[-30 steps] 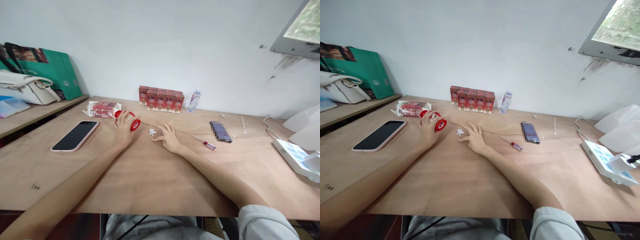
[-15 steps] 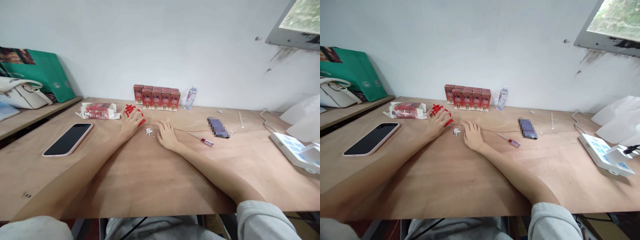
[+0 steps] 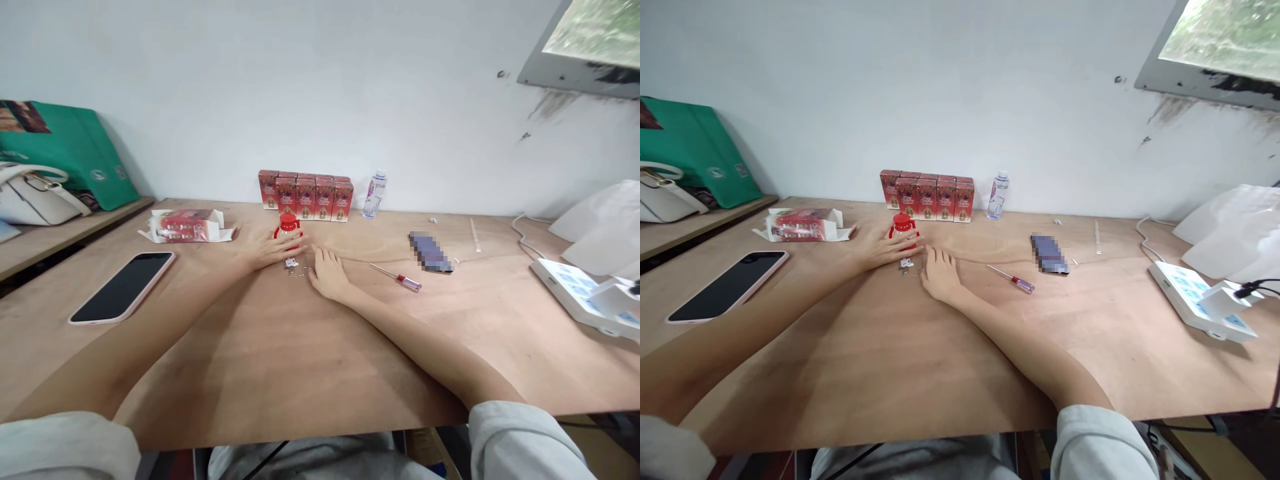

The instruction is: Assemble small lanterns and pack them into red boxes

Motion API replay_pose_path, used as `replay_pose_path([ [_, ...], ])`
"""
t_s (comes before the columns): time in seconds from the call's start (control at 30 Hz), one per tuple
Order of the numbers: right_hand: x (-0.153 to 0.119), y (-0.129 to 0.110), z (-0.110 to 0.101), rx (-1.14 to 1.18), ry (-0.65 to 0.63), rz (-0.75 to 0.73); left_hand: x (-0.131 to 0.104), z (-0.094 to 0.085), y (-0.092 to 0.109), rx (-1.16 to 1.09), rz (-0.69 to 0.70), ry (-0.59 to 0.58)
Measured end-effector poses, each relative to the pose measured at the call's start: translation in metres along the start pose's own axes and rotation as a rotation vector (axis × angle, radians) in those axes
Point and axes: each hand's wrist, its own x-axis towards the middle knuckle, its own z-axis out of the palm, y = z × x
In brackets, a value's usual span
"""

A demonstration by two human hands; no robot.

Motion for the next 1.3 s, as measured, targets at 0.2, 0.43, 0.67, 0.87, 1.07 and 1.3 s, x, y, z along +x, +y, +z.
replay_pose_path([
  [0.2, -0.001, -0.002, -0.003, 0.024, 0.001, 0.009, -0.014, -0.011, -0.008, -0.113, 0.071, -0.116],
  [0.43, -0.003, -0.005, -0.004, 0.025, 0.042, -0.035, 0.000, -0.044, -0.056, 0.208, -0.246, 0.293],
  [0.67, -0.005, -0.005, -0.003, 0.020, 0.137, -0.102, 0.078, -0.050, -0.097, 0.325, -0.405, 0.236],
  [0.87, -0.005, -0.006, -0.002, -0.005, 0.151, -0.122, 0.082, -0.046, -0.114, 0.249, -0.519, 0.125],
  [1.07, -0.007, -0.007, -0.005, -0.013, 0.158, -0.104, 0.069, -0.060, -0.105, 0.166, -0.558, 0.091],
  [1.3, -0.010, -0.006, -0.005, 0.037, 0.283, -0.153, 0.019, -0.081, -0.083, 0.150, -0.710, 0.547],
])
